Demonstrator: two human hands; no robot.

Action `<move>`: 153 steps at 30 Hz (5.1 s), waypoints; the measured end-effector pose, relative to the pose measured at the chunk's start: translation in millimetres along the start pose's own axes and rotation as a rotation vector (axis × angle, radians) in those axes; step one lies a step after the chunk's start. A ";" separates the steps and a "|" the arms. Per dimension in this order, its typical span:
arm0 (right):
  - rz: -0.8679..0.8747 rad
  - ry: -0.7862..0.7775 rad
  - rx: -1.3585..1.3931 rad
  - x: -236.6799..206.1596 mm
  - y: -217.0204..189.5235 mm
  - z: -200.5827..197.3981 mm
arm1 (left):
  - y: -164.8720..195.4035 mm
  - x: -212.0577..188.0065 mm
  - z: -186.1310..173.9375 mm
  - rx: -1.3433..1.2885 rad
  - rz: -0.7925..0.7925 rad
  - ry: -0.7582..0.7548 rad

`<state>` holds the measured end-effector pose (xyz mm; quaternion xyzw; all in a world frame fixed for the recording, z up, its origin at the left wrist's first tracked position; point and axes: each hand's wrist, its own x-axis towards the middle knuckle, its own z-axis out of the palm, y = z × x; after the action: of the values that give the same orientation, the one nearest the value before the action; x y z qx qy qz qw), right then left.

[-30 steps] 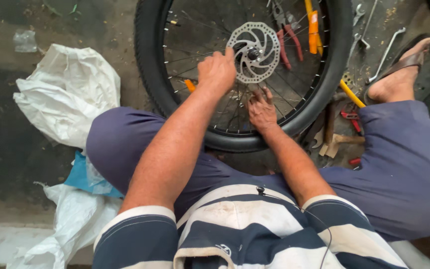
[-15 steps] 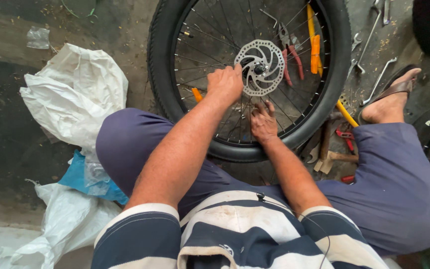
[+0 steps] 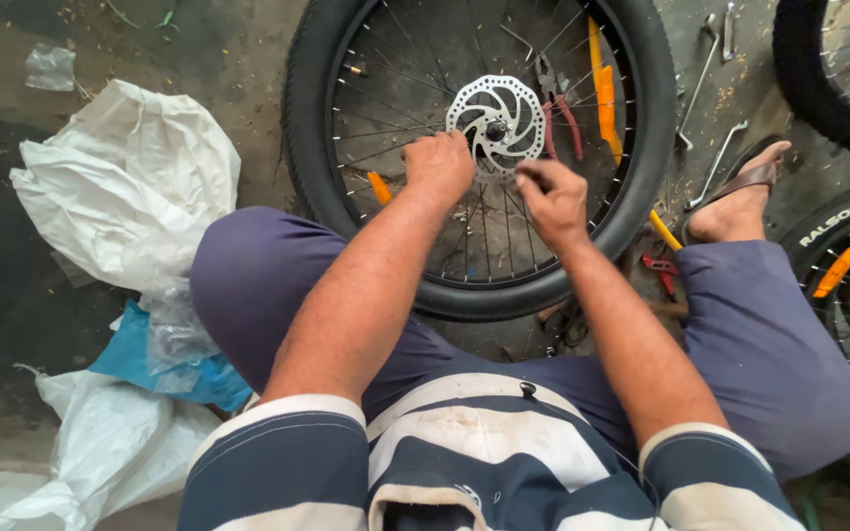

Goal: The person sits on the floor of a bicycle repair shop with a wheel across their lap. They use pliers to loosen the disc brake rotor bolts, lift the rotor off the hub, handle and reposition it, then align it back on the hub and work on refastening it.

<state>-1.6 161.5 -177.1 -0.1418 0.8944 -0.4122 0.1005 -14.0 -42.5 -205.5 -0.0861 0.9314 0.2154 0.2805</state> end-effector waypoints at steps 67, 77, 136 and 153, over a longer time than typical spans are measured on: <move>-0.478 0.080 -1.127 94.2 -16.0 65.2 | 2.9 -0.3 -7.8 0.042 -0.003 0.034; -0.405 0.095 -0.866 91.7 -8.1 63.3 | 1.6 10.0 6.9 0.022 -0.018 -0.006; -0.345 0.084 -0.696 92.9 -40.3 45.2 | 4.2 1.3 -0.1 0.029 -0.011 0.019; -0.470 0.077 -0.814 94.3 -39.4 44.3 | 1.3 6.0 13.5 0.031 0.002 0.069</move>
<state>-70.3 73.9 -181.2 -0.3530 0.9300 -0.0444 -0.0926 -12.8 -35.5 -218.5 -0.0880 0.9438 0.1983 0.2494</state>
